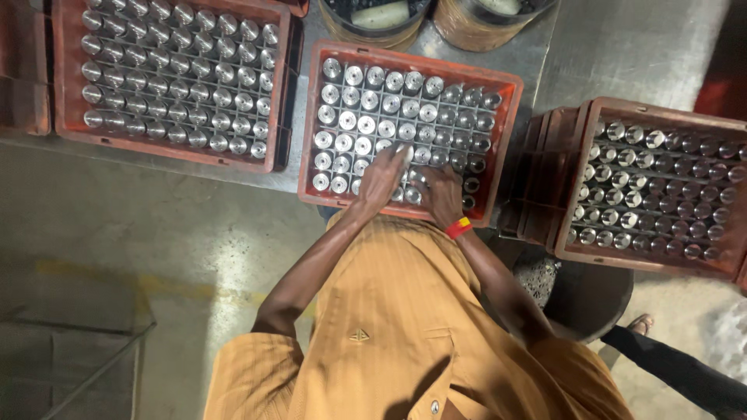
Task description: The person arranges small silver metal caps into a red plastic crate, placing them one by one into the grid. The person then uses a cylindrical tool to press down on the caps to ensure they are seated properly.
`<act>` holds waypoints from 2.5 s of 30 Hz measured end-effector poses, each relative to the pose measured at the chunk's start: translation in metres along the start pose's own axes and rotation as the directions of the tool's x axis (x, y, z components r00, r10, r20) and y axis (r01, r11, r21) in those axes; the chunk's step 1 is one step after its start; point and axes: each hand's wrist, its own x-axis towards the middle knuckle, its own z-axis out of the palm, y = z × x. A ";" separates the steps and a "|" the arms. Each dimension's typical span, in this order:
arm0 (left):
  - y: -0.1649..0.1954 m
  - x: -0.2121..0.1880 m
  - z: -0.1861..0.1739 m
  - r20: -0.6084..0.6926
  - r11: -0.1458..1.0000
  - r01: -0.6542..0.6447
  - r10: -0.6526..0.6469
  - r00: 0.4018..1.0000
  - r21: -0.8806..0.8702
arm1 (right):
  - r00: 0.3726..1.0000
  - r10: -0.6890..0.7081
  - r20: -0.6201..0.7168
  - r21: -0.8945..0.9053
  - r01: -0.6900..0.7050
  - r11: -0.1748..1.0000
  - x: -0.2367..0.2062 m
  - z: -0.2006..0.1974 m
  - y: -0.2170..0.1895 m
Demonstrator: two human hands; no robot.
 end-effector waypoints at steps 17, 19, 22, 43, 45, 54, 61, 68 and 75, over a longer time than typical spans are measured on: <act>-0.030 -0.015 -0.033 0.100 0.971 0.148 -0.132 0.986 -0.186 | 0.970 0.207 0.124 0.937 -0.183 0.297 -0.030 -0.029 0.061; -0.031 -0.012 -0.032 0.142 0.817 0.302 -0.267 0.953 -0.491 | 0.891 0.436 0.130 0.962 -0.219 0.162 -0.031 -0.028 0.080; -0.022 -0.011 -0.013 0.391 0.319 0.518 -0.385 0.836 -0.794 | 0.819 0.537 0.201 0.944 -0.309 0.118 -0.034 -0.006 0.083; -0.030 -0.032 -0.016 0.355 0.925 -0.367 0.313 0.881 0.096 | 0.972 -0.083 0.218 0.073 0.069 0.995 -0.027 -0.022 0.016; -0.038 -0.024 -0.005 0.341 0.833 -0.518 0.437 0.832 0.195 | 0.944 -0.152 0.293 0.013 0.155 0.988 -0.022 -0.011 0.019; -0.038 -0.002 -0.042 0.418 0.955 -0.113 0.224 0.881 -0.274 | 0.974 -0.212 0.083 0.569 0.128 0.812 -0.038 -0.043 0.059; -0.013 -0.011 -0.034 0.402 0.843 0.293 -0.101 0.910 -0.451 | 0.845 0.436 0.309 0.752 -0.497 0.432 -0.055 -0.016 0.056; -0.016 -0.031 -0.043 0.467 0.965 -0.258 0.248 0.849 -0.043 | 0.894 -0.070 0.443 0.094 0.032 0.995 -0.034 -0.032 0.032; 0.007 0.012 -0.046 0.666 0.918 0.387 -0.342 0.662 0.087 | 0.988 0.064 0.141 0.366 -0.112 0.924 0.001 -0.053 0.036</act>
